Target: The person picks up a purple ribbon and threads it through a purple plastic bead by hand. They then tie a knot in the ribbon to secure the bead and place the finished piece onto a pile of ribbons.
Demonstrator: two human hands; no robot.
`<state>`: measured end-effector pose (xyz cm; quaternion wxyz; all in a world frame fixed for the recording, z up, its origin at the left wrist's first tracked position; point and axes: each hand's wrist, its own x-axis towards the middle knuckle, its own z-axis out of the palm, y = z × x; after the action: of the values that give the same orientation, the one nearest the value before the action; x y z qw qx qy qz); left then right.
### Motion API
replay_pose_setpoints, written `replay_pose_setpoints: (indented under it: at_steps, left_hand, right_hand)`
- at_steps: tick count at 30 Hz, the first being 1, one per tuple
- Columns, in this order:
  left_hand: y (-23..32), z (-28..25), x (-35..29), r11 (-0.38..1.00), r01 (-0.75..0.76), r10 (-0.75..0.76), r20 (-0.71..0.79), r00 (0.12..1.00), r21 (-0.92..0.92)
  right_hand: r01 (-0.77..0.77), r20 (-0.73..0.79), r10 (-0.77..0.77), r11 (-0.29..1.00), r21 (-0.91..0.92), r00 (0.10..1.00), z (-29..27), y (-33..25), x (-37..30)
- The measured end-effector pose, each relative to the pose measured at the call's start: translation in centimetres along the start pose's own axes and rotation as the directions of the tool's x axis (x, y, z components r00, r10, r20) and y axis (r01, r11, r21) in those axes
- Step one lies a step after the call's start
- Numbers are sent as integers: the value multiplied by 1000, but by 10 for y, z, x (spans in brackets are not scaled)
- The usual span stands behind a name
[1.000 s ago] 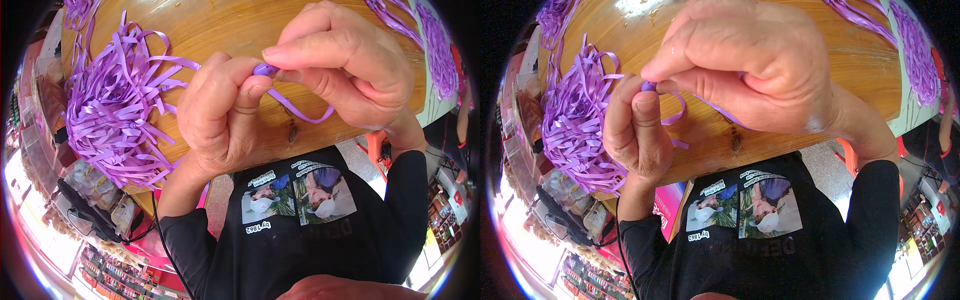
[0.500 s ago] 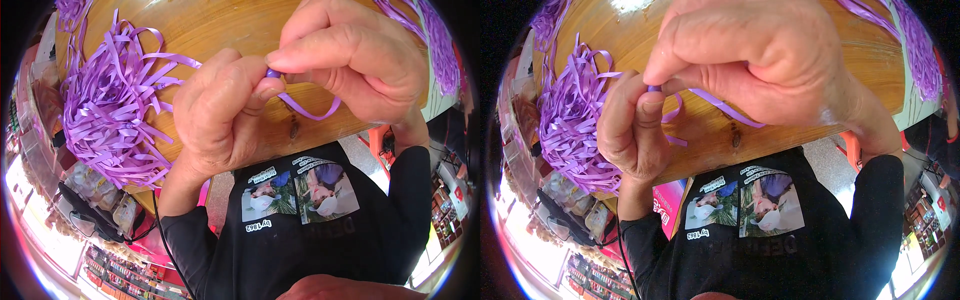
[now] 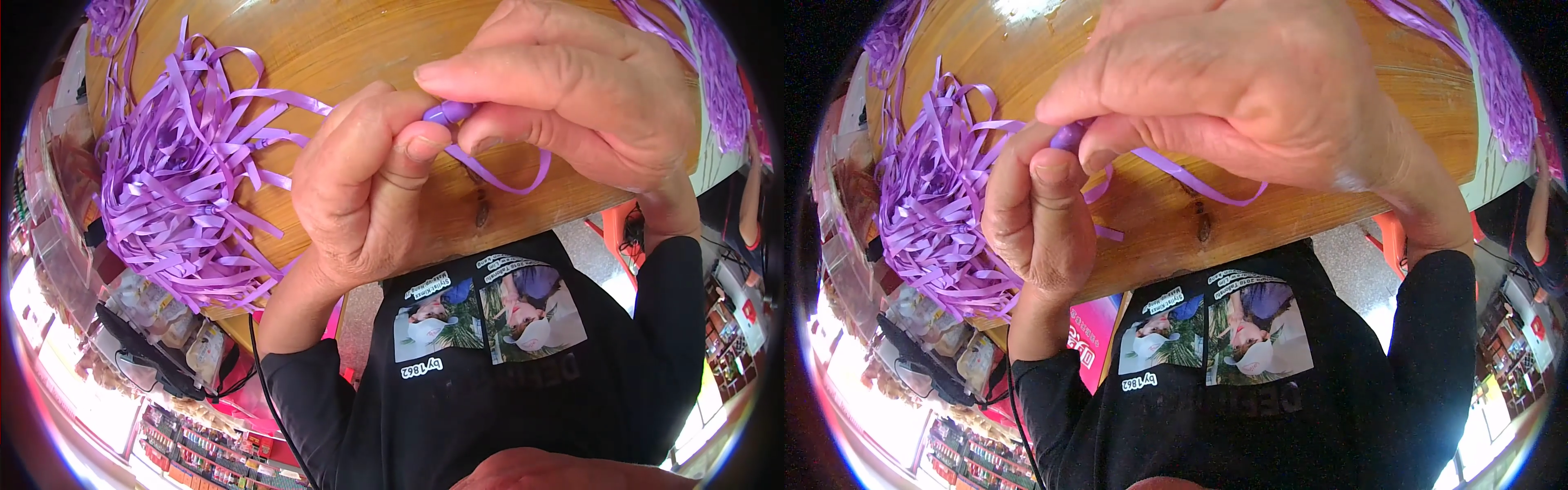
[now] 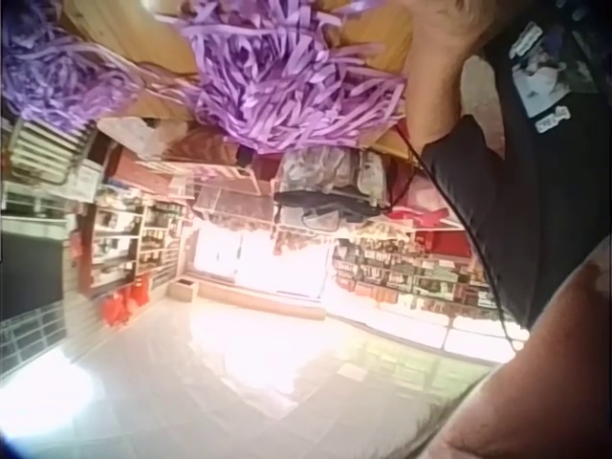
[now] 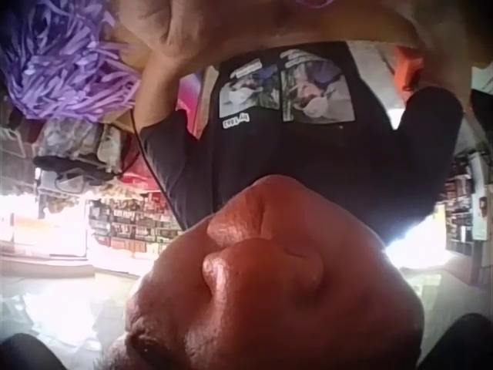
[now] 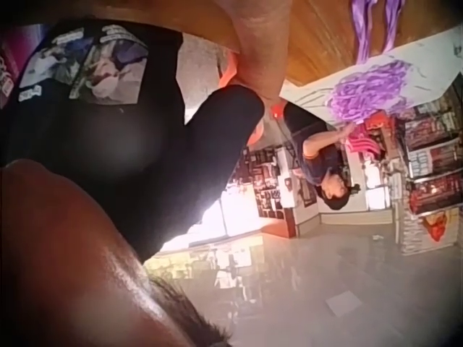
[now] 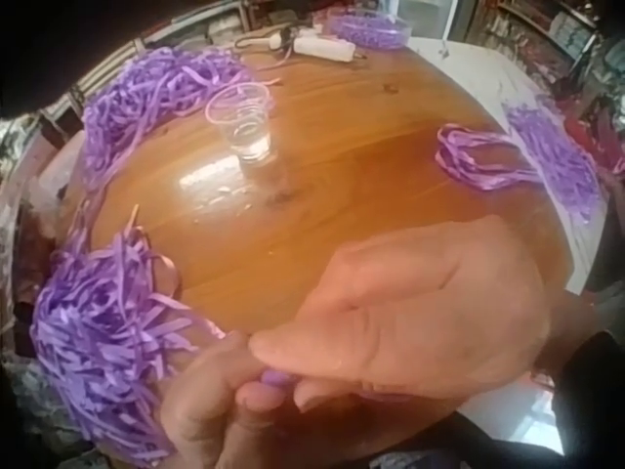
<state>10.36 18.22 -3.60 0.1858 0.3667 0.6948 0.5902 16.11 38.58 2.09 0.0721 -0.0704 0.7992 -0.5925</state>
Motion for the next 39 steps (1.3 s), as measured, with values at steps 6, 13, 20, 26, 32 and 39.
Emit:
replay_pose_setpoints:
  at_steps: [6, 13, 20, 26, 32, 39]
  left_hand:
    - [-8, 0, 0, 999, -48, 48, -10, 999, 6]
    - [-7, 1, 1, 997, -83, 83, 39, 996, -1]
    - [-15, 6, 3, 968, -239, 245, 83, 966, -73]
    - [-17, 7, 3, 973, -204, 216, 110, 970, -111]
    - [-12, 7, -5, 987, -116, 129, 115, 985, -108]
    - [-13, 10, -6, 960, -102, 142, 139, 980, -259]
  right_hand:
    - [439, -27, -503, 779, -448, 864, 13, 19, 9]
    - [469, -29, -551, 736, -488, 834, 2, 29, -9]
    - [467, -28, -540, 753, -463, 841, 14, 26, 5]
    - [455, -34, -521, 773, -442, 853, 23, 23, 10]
    - [449, -41, -514, 783, -429, 857, 34, 15, 8]
    - [435, -67, -510, 788, -435, 857, 35, 18, 17]
